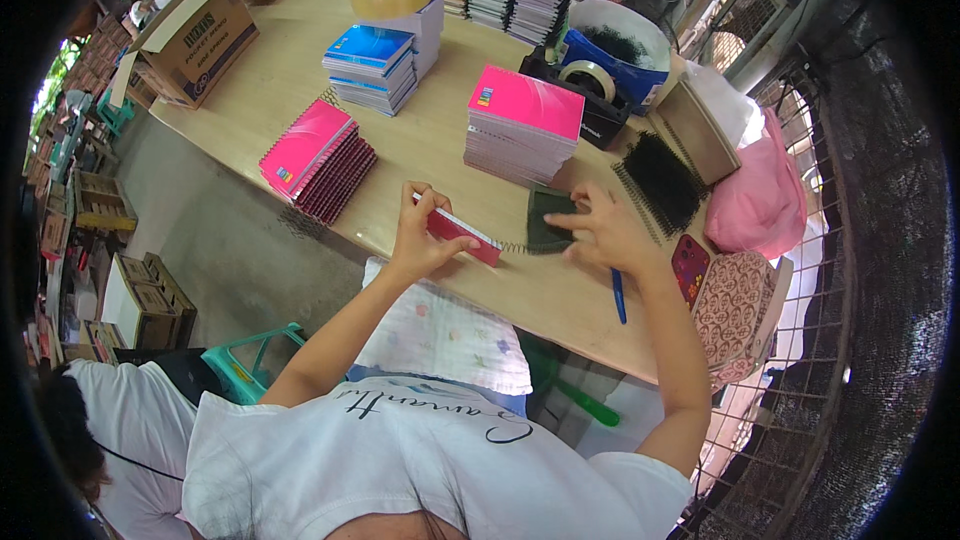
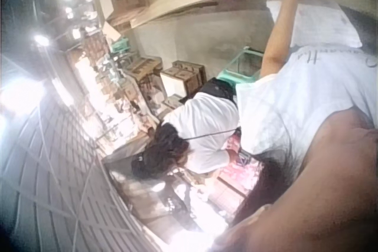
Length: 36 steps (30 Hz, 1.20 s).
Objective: The person inserts a spiral wire coil into the punched holes of pink notebooks by hand, and then uses a pair of pliers to cut and crimp the ends of the wire.
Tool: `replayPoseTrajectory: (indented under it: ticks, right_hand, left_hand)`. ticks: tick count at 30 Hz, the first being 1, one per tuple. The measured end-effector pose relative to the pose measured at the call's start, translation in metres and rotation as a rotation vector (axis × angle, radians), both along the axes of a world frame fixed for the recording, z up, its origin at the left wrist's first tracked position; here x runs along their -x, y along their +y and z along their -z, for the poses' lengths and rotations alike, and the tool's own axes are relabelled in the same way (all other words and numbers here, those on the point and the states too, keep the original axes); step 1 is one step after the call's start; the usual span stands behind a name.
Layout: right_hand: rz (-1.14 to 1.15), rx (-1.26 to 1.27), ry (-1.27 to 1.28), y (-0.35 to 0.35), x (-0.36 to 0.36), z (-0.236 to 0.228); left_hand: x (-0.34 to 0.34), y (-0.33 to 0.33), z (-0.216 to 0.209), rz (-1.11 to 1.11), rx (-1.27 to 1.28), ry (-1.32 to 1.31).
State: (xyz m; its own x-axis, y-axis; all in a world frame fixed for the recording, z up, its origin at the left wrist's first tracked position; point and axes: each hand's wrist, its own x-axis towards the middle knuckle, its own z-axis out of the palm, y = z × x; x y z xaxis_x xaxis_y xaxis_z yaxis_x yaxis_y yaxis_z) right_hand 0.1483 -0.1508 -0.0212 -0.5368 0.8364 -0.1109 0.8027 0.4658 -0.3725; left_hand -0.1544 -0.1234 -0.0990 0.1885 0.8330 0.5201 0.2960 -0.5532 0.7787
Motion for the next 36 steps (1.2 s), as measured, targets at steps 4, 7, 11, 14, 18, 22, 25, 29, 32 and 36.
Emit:
replayPoseTrajectory:
  ticks: [4, 7, 11, 14, 18, 22, 25, 29, 32, 36]
  right_hand:
    - [-0.005, 0.027, 0.276, 0.004, -0.02, 0.03]
    - [0.163, 0.012, 0.298, 0.003, -0.006, 0.03]
    - [0.0, -0.062, 0.089, -0.003, 0.02, 0.004]
    - [0.047, -0.071, -0.035, -0.003, 0.02, 0.006]
    - [0.129, -0.053, -0.054, -0.004, 0.022, 0.005]
    - [0.143, -0.097, -0.24, -0.012, 0.034, -0.013]
    - [0.175, -0.322, -0.014, -0.012, 0.037, 0.028]
    - [0.261, 0.229, 0.648, -0.019, 0.027, 0.011]
    - [0.182, 0.325, 0.6, -0.029, 0.033, 0.012]
    - [0.055, 0.612, 1.181, -0.029, 0.024, 0.017]
  left_hand:
    - [0.003, 0.004, -0.004, 0.02, -0.009, 0.044]
    - [0.018, 0.01, -0.005, 0.021, -0.025, 0.057]
    - [0.027, 0.011, -0.004, 0.095, 0.025, 0.073]
    - [0.024, 0.008, -0.004, 0.119, 0.048, 0.039]
    - [0.008, 0.002, 0.002, 0.139, -0.034, 0.038]
    - [-0.01, -0.01, 0.004, 0.122, -0.006, -0.014]
    - [-0.018, -0.01, 0.003, 0.109, -0.036, 0.014]
    - [-0.013, -0.009, 0.002, 0.066, -0.039, -0.001]
    - [-0.014, -0.008, 0.002, 0.079, -0.046, -0.014]
    - [-0.019, -0.008, 0.009, 0.12, -0.021, -0.021]
